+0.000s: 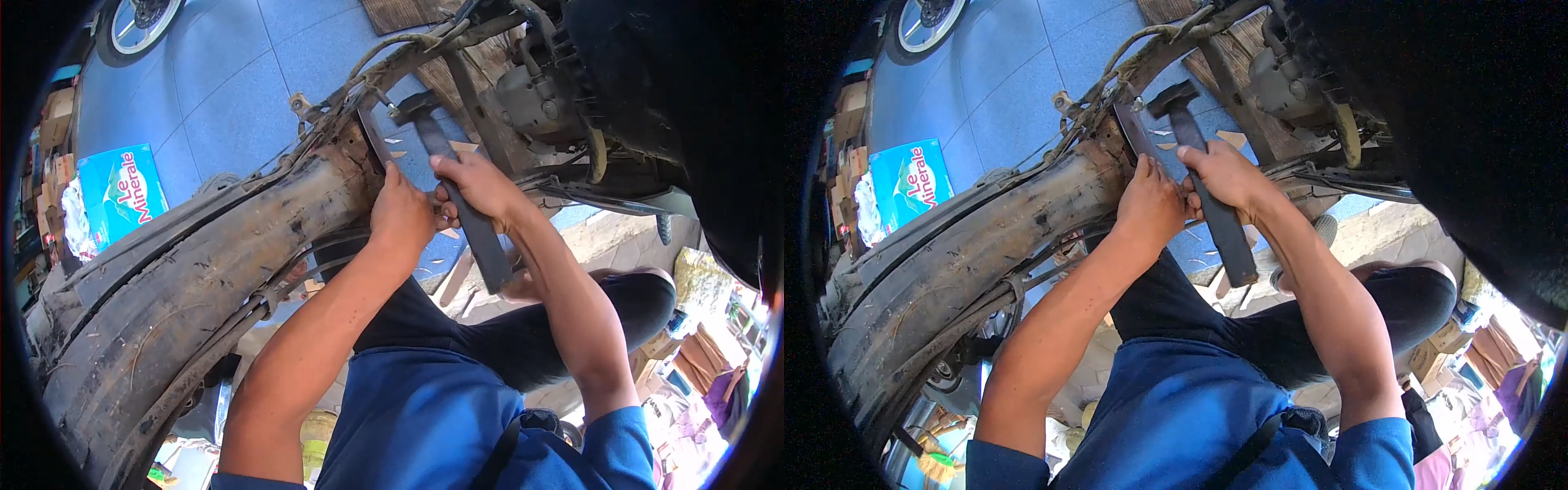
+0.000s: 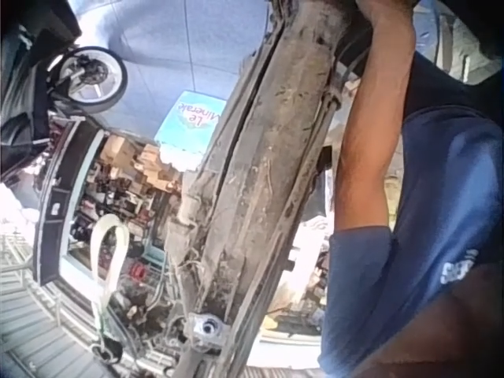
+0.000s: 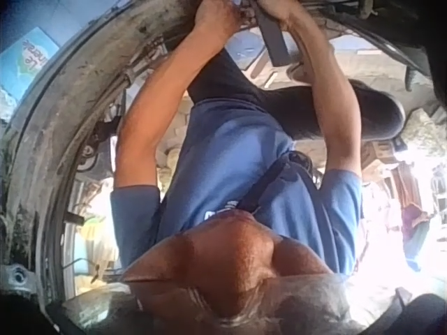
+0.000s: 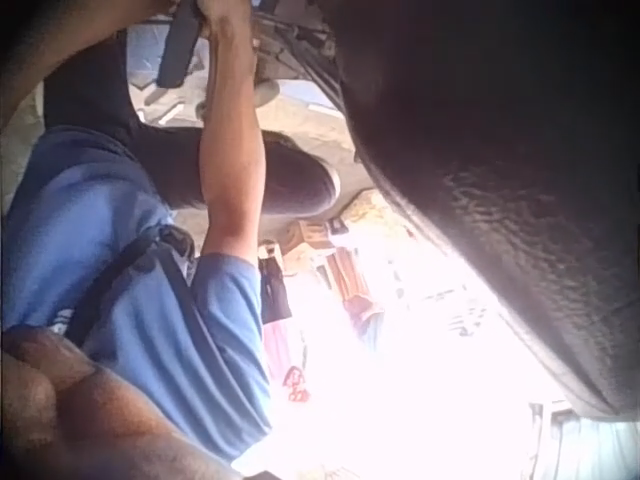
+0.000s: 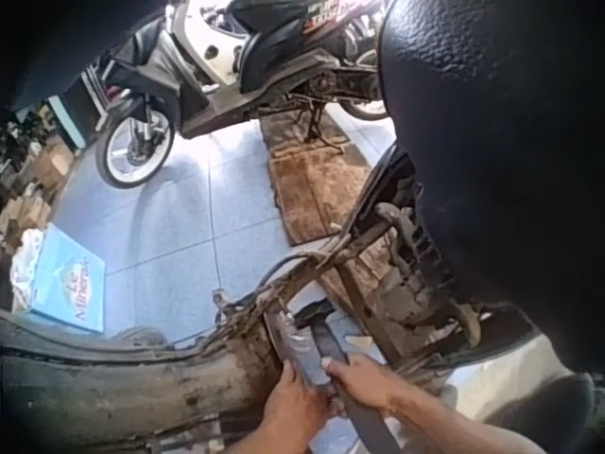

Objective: Hammering and fitting a metal reinforcement plate onto a motorcycle frame.

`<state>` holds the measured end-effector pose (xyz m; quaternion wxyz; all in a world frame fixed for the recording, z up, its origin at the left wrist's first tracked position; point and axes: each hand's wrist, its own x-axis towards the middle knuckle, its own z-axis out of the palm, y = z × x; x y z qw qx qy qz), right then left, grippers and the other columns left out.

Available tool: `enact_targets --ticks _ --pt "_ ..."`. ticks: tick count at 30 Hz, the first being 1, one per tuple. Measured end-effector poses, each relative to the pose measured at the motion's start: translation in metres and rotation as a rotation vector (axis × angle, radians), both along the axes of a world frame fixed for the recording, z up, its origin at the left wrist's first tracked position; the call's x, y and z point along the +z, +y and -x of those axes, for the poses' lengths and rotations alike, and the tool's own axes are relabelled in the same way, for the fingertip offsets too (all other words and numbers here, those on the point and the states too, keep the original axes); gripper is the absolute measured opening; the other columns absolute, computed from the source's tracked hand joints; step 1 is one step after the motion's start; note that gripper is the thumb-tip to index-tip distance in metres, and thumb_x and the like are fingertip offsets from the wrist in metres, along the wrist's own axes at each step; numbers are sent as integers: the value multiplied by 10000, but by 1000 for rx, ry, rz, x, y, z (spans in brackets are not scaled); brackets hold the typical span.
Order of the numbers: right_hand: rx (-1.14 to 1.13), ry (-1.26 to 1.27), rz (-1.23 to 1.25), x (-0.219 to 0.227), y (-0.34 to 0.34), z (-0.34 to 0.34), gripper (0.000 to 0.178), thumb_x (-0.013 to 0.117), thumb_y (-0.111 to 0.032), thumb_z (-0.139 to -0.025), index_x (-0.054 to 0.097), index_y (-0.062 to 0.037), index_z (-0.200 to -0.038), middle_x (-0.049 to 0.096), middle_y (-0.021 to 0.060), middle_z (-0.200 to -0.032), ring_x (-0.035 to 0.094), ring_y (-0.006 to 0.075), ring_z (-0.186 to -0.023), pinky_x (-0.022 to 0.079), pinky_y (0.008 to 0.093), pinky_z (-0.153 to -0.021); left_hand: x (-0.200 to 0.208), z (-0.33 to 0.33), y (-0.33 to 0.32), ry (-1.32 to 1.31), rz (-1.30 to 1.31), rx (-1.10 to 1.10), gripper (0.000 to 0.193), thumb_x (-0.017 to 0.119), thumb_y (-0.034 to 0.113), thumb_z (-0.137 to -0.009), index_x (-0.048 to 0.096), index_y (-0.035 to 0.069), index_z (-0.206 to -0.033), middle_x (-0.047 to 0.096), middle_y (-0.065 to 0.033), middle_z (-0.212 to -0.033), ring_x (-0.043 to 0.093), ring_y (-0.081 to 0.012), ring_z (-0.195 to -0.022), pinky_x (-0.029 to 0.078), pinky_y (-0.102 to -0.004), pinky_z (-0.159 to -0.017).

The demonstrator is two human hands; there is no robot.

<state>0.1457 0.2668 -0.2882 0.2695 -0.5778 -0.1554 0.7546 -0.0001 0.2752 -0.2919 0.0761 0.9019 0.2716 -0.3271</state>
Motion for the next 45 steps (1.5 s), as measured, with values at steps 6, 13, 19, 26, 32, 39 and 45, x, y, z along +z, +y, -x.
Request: enact_targets --ticks 6,13,19,26,32,39,45 --pt "157 57 104 13 16 0 246 589 -273 -953 439 -77 -960 500 44 -682 491 122 -462 448 292 -412 -13 6 -9 -107 -41 19 451 443 352 -944 673 9 -1128 624 -225 -1240 546 -363 -1230 290 -466 -1103" --pt "-62 97 185 -27 6 -6 245 576 -276 -958 461 -65 -910 521 51 -667 499 137 -459 456 313 -409 -12 1 -6 -85 -20 60 518 466 399 -940 629 -25 -1189 649 -221 -1173 546 -368 -1203 318 -457 -1091" --pt "28 37 121 -17 24 8 266 586 -289 -955 483 -61 -864 526 41 -660 513 131 -475 447 293 -406 -16 9 -11 -212 -99 88 540 502 439 -923 654 -27 -1149 659 -204 -1156 557 -363 -1181 328 -446 -1082" --pt "-24 218 223 -23 21 0 280 593 -299 -948 479 -57 -869 521 41 -667 512 134 -480 456 299 -417 -16 8 -8 -230 -28 116 577 558 454 -891 652 -64 -1128 647 -245 -1149 546 -362 -1210 342 -429 -1072" --pt "-90 59 174 -11 21 -4 252 611 -270 -943 472 -62 -911 526 51 -691 517 139 -499 449 300 -432 -18 9 -13 -181 -158 85 581 538 550 -884 723 29 -1065 666 -190 -1159 546 -350 -1197 303 -461 -1102" --pt "56 169 217 -11 21 -2 257 604 -283 -946 474 -65 -908 538 53 -714 521 128 -502 451 279 -428 -18 13 -11 -247 -97 75 604 511 484 -911 655 -87 -1043 630 -281 -1159 564 -390 -1181 337 -448 -1105" --pt "27 -25 53 6 18 10 296 596 -320 -942 501 -49 -869 537 51 -717 526 136 -493 460 314 -416 -27 18 -16 -275 -106 78 576 517 476 -905 673 -72 -994 628 -284 -1158 553 -397 -1200 342 -455 -1099"
